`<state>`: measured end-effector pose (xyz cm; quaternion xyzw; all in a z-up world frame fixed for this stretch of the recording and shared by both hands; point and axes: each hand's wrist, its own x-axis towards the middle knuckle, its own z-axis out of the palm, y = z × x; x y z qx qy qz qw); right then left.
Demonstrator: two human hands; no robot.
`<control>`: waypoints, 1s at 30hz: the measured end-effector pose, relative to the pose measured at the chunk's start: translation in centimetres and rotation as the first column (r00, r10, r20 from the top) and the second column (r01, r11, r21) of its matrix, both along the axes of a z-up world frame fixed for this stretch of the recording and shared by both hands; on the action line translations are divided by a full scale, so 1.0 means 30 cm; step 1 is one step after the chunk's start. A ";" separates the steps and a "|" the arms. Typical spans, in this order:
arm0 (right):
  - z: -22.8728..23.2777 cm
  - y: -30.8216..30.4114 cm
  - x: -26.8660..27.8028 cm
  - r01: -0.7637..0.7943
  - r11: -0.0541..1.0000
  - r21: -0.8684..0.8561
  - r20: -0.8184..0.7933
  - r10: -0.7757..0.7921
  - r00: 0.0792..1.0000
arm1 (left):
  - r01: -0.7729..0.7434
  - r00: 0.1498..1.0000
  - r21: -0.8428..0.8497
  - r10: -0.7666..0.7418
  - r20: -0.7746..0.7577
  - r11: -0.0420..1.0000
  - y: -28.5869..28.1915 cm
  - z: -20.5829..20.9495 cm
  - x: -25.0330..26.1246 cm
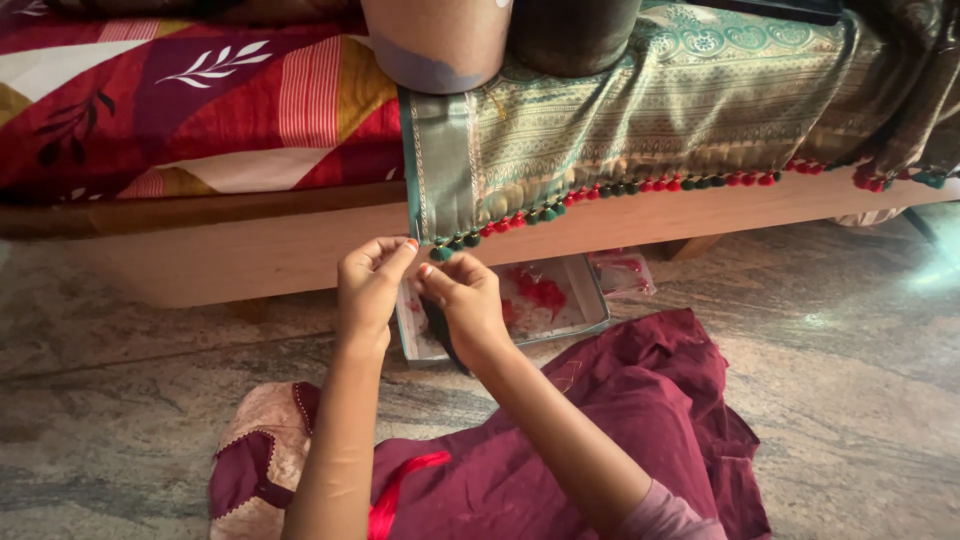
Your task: The person sits on the floor with a decorative fabric draped over a low bed edge and works on its pom-pom trim. They cut threads from the trim with scissors, thread a needle, and sew green ribbon tassels onto the fabric edge, occasionally combing the tassel fibers.
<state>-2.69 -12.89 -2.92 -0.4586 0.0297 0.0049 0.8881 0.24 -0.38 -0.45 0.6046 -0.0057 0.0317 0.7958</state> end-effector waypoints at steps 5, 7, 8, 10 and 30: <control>0.111 0.028 -0.028 0.158 0.967 0.201 0.087 -0.178 0.980 | 0.039 0.997 -0.014 -0.038 0.070 0.999 0.000 -0.036 0.014; 0.124 0.021 -0.038 0.182 0.957 0.226 0.051 -0.198 0.979 | 0.026 0.998 -0.010 -0.026 0.061 1.000 -0.008 -0.027 0.012; 0.129 0.015 -0.046 0.313 0.950 -0.014 0.172 -0.306 0.936 | 0.012 0.997 -0.022 -0.010 0.082 1.000 -0.011 -0.023 0.013; 0.180 -0.003 -0.063 0.446 0.864 -0.232 0.312 -0.368 0.876 | -0.008 0.995 -0.034 0.011 0.100 0.999 -0.013 -0.007 0.003; 0.363 -0.143 -0.023 0.742 0.382 -0.550 0.799 -0.015 0.601 | -0.055 0.926 0.201 -0.026 0.378 0.978 -0.127 0.097 -0.075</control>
